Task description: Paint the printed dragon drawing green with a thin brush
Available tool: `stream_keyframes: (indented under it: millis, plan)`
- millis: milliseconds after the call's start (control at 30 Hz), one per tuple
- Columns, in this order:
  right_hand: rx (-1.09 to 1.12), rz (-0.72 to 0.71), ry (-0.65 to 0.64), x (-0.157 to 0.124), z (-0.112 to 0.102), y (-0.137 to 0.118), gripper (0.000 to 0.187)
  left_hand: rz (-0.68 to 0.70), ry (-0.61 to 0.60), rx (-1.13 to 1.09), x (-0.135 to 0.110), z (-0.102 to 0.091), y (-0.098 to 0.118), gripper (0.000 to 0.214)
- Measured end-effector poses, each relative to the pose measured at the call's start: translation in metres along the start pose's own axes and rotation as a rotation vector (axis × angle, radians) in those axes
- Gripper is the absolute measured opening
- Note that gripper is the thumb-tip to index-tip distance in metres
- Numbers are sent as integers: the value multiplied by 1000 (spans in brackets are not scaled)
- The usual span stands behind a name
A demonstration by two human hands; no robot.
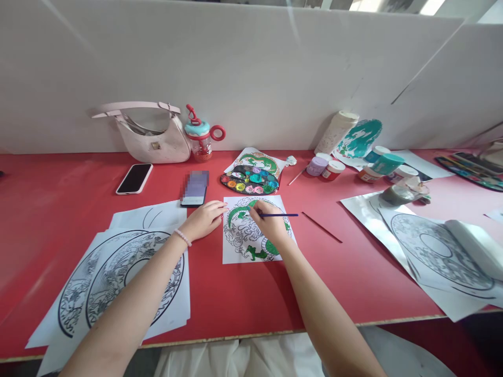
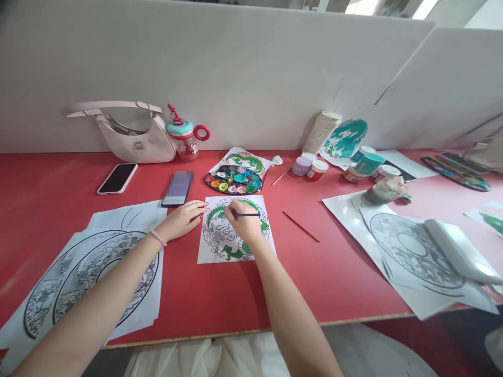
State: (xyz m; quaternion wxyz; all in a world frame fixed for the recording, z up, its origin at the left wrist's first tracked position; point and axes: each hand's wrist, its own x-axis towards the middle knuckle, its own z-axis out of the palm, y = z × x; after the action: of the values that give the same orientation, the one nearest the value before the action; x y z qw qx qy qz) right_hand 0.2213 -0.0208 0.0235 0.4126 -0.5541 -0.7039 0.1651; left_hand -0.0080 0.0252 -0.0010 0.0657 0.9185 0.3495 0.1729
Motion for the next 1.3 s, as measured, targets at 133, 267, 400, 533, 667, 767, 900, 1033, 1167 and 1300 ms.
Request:
stream_keyframes:
  millis: [133,267,400,533,667,767,900,1033,1167,1300]
  plan:
    - [-2,1,0,0,0,0,29,-8,-14,-7,0,-1,1,37]
    - [-6,4,-6,0,0,-1,29,-15,-18,-20,0,-2,2,38]
    - [-7,5,-12,0,0,-1,29,-18,-17,-24,0,-1,2,38]
    - [-3,6,-13,0,0,-2,29,-24,-21,-32,0,-2,2,38]
    - [5,10,-17,-1,0,-2,29,-22,-21,-36,0,-2,3,38]
    - [7,14,-7,-1,-1,-1,29,-27,-16,-38,1,-3,4,38]
    - [12,22,11,1,-2,2,28,-33,-18,-36,1,-4,4,38]
    - [27,53,19,3,-4,5,28,-30,-24,-44,1,-5,4,38]
    - [39,96,21,2,-4,8,29,-35,-29,-39,1,-4,3,38]
    - [31,120,9,2,-3,10,30,-28,-23,-43,0,-3,1,39]
